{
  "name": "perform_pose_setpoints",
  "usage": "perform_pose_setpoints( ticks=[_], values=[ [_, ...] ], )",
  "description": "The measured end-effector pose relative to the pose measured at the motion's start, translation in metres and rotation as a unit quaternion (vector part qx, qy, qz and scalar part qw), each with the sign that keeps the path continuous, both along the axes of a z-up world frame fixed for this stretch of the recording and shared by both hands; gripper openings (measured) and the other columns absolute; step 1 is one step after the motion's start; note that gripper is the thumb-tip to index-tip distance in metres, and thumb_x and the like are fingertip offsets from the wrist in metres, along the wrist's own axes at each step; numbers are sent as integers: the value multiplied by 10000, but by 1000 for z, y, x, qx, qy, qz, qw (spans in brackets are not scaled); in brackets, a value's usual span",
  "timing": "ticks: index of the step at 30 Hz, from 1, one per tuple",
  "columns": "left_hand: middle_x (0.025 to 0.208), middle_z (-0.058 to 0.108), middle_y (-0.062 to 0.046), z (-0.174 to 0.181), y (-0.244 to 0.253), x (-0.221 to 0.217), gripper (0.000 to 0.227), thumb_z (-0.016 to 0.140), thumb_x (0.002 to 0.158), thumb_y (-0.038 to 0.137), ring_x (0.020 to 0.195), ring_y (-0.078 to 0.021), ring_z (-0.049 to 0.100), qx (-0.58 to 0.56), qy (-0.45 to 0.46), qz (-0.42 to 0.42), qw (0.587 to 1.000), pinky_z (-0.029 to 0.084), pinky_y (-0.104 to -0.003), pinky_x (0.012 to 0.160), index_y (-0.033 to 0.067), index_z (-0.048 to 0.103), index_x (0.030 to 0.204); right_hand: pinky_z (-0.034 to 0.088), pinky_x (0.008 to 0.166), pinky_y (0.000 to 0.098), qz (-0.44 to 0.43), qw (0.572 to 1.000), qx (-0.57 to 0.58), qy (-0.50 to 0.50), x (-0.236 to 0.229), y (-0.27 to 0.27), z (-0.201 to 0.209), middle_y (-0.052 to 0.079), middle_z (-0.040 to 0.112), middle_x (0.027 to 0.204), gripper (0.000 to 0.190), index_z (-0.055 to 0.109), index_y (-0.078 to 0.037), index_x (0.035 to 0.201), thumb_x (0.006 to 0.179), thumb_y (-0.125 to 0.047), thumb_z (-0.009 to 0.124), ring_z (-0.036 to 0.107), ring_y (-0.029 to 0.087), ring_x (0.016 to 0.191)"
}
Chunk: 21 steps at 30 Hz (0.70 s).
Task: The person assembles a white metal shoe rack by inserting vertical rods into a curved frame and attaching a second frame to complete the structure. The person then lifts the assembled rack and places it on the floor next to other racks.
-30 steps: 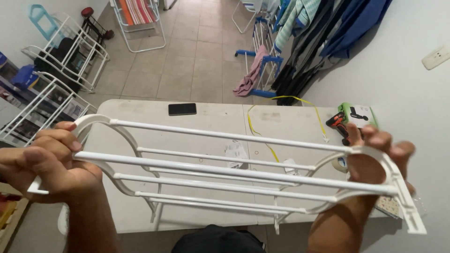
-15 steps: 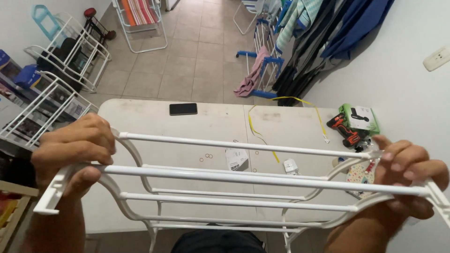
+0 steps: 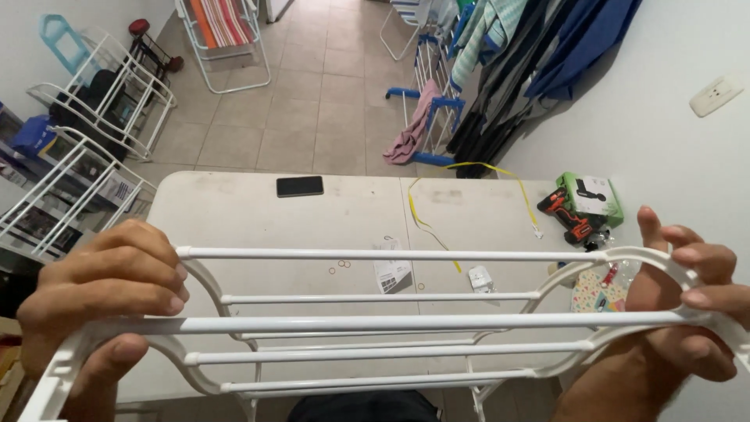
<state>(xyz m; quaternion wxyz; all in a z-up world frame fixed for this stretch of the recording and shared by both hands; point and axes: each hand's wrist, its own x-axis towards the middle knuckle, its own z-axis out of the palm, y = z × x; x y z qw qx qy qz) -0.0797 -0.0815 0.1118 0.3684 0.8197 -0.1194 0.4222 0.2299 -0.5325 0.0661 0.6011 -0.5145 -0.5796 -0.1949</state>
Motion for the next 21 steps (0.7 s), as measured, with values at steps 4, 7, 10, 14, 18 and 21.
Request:
perform_pose_setpoints(
  ticks=[4, 7, 10, 14, 18, 21],
  values=[
    [678, 682, -86, 3, -8, -5, 376, 495, 828, 368, 687, -240, 653, -19, 31, 23, 999, 531, -367, 733, 44, 669, 748, 363, 1496, 678, -10, 1000, -5, 25, 2, -9, -11, -49, 538, 1416, 212, 555, -309, 1129, 980, -458, 532, 497, 261, 1540],
    [725, 705, -61, 1, -3, -4, 356, 494, 862, 359, 726, -227, 671, 2, 32, 11, 999, 547, -364, 765, 60, 676, 795, 391, 1477, 648, -5, 1000, 1, 17, 2, -3, -13, -64, 550, 1366, 162, 550, -300, 1085, 946, -373, 508, 515, 212, 1521],
    [721, 683, -76, 0, 1, -3, 339, 502, 866, 330, 727, -230, 651, -14, 34, 29, 999, 519, -368, 782, 43, 667, 796, 425, 1445, 636, 1, 999, 33, 19, 8, 2, -15, -6, 563, 1328, 106, 549, -259, 1020, 969, -351, 537, 548, 244, 1446],
    [975, 620, -168, -36, 29, 7, 378, 465, 935, 376, 950, -286, 650, -8, -73, 47, 996, 561, -422, 1002, 14, 540, 1011, 567, 1227, 522, -55, 997, 47, 10, 17, 14, -5, 47, 506, 969, 325, 505, -195, 999, 1156, -475, 459, 560, 240, 1065],
    [1773, 228, -158, -57, 43, 5, 932, 376, 908, 589, 1692, -366, 262, -31, -157, 111, 981, 273, -547, 1495, 25, 273, 1643, 586, 949, 429, -80, 991, 108, -14, 45, 6, -11, 19, 357, 706, 310, 400, -177, 868, 1159, -273, 355, 438, 206, 738],
    [1711, 163, -245, -41, 41, -14, 895, 409, 913, 481, 1602, -407, 199, -38, 17, 16, 999, 146, -572, 1383, 99, 101, 1661, 523, 1070, 363, -119, 990, 71, -4, 73, -33, -19, -49, 330, 835, 260, 410, -249, 938, 1172, -361, 404, 406, 137, 907]
  ],
)
